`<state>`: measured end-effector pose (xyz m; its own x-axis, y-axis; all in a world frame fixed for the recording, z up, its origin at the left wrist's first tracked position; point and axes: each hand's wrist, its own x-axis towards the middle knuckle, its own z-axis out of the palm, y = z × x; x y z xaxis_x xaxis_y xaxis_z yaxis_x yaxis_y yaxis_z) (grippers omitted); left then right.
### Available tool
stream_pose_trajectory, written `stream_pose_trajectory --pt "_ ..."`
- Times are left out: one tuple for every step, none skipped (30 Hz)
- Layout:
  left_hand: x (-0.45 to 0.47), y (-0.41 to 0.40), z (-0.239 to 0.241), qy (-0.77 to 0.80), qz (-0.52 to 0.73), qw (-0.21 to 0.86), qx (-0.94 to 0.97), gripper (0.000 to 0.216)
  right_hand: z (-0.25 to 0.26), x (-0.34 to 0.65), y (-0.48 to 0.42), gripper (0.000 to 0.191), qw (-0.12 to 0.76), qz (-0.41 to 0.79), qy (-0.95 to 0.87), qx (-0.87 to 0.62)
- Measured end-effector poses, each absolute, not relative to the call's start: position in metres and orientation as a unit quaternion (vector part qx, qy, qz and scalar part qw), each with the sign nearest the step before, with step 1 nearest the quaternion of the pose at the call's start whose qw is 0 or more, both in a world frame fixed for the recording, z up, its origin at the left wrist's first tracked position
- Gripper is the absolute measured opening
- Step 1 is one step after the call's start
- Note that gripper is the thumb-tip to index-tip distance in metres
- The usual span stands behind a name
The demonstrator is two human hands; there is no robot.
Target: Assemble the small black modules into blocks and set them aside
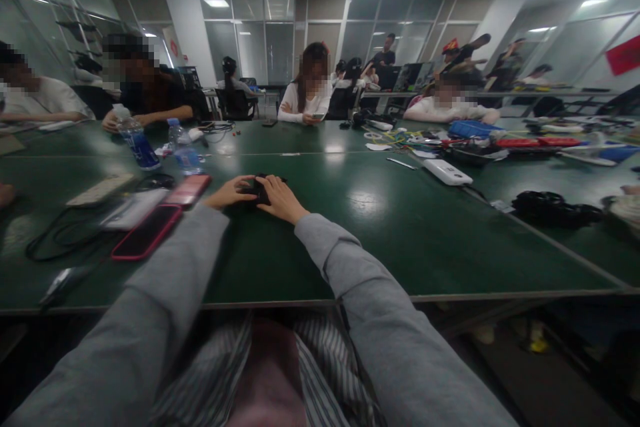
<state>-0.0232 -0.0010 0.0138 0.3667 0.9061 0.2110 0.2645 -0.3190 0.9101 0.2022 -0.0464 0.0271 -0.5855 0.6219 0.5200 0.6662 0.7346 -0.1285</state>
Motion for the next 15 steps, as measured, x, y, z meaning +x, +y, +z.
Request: stream_pose_trajectory --pt "-0.0231 -0.0018 0.0143 0.408 0.385 0.421 0.712 0.089 0.0272 0.2019 -0.0467 0.076 0.276 -0.039 -0.89 -0.361" --pt "-0.0228 -0.0025 0.0146 0.405 0.385 0.428 0.71 0.09 0.0272 0.2016 -0.0471 0.075 0.277 -0.038 -0.89 -0.361" --pt "-0.0224 -0.0028 0.0147 0.4 0.385 0.435 0.708 0.09 0.0272 0.2013 -0.0475 0.074 0.279 -0.038 -0.889 -0.361" --pt "-0.022 -0.0029 0.0145 0.396 0.386 0.441 0.707 0.091 0.027 0.2011 -0.0477 0.073 0.284 -0.039 -0.888 -0.36" --pt "-0.0215 -0.0028 0.014 0.392 0.388 0.443 0.707 0.092 0.0268 0.2009 -0.0479 0.071 0.291 -0.039 -0.887 -0.358" --pt "-0.0209 -0.0025 0.0134 0.388 0.391 0.442 0.708 0.093 0.0265 0.2007 -0.0479 0.068 0.298 -0.04 -0.885 -0.355" --pt "-0.0204 -0.0023 0.0128 0.384 0.394 0.438 0.71 0.094 0.0261 0.2005 -0.0477 0.066 0.304 -0.04 -0.884 -0.352" --pt "-0.0197 -0.0023 0.0125 0.38 0.396 0.433 0.715 0.096 0.0257 0.2003 -0.0473 0.064 0.308 -0.041 -0.884 -0.35" --pt "-0.0191 -0.0025 0.0124 0.376 0.397 0.429 0.719 0.097 0.0251 0.2003 -0.0466 0.063 0.308 -0.043 -0.884 -0.348" --pt "-0.0185 -0.003 0.0128 0.371 0.396 0.426 0.724 0.097 0.0243 0.2003 -0.0456 0.062 0.306 -0.044 -0.885 -0.348" --pt "-0.0179 -0.0039 0.0135 0.367 0.396 0.424 0.727 0.097 0.0234 0.2005 -0.0445 0.062 0.303 -0.045 -0.886 -0.348" --pt "-0.0173 -0.005 0.0146 0.365 0.394 0.425 0.729 0.097 0.0224 0.2009 -0.0433 0.063 0.3 -0.045 -0.886 -0.351" --pt "-0.0169 -0.0063 0.0159 0.366 0.392 0.424 0.729 0.097 0.0214 0.2015 -0.0422 0.064 0.296 -0.044 -0.886 -0.355" --pt "-0.0166 -0.0077 0.0173 0.369 0.392 0.422 0.729 0.096 0.0204 0.2021 -0.0412 0.064 0.292 -0.043 -0.885 -0.361" --pt "-0.0163 -0.009 0.0187 0.374 0.392 0.418 0.729 0.096 0.0196 0.2028 -0.0405 0.065 0.288 -0.044 -0.883 -0.368"
